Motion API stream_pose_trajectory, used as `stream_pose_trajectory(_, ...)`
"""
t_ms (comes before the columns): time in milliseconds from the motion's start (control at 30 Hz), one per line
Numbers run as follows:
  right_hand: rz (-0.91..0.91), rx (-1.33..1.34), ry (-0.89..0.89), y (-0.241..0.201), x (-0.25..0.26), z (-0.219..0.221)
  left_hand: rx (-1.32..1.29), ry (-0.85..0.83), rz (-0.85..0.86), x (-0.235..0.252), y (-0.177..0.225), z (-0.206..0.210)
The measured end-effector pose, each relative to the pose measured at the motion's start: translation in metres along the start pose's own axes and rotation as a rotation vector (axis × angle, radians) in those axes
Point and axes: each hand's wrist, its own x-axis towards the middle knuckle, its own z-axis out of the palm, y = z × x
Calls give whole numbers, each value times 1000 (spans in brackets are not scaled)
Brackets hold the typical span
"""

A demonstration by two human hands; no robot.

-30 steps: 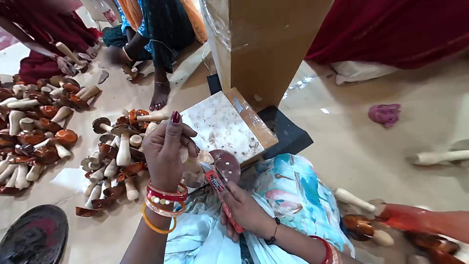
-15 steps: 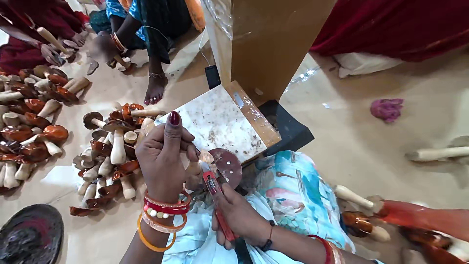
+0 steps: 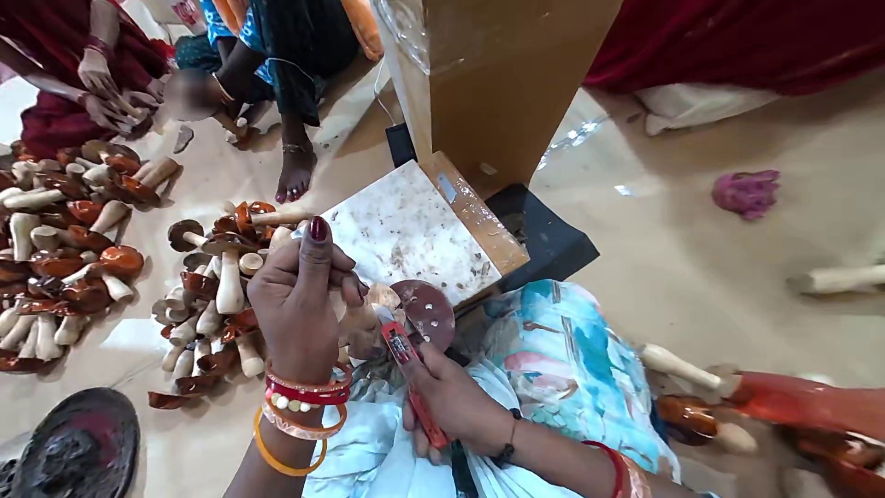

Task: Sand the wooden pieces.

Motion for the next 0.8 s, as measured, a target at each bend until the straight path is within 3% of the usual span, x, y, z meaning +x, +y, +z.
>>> stream_pose_trajectory(133, -35, 358, -178, 2, 4, -13, 21, -30, -16, -1, 3, -4)
stream_pose_trajectory(300, -63, -60, 39, 10, -5, -14, -13, -9, 15, 8, -1, -2)
stream_pose_trajectory(400, -24, -187, 66, 8, -4, -9, -20, -16, 27, 7, -1, -1)
stream_pose_trajectory(500, -9, -114, 4, -1, 2, -5, -22, -55, 38, 8, -3, -3)
stream_pose_trajectory(633, -83, 288, -157, 1, 7, -16, -44, -194, 57, 19, -5, -11)
stream_pose_trajectory(700, -119, 240, -95, 4, 4, -17, -47, -251, 41, 23, -3, -13)
stream_pose_trajectory(800, -90, -39, 37, 7, 1, -14, -54, -279, 31, 24, -3, -14)
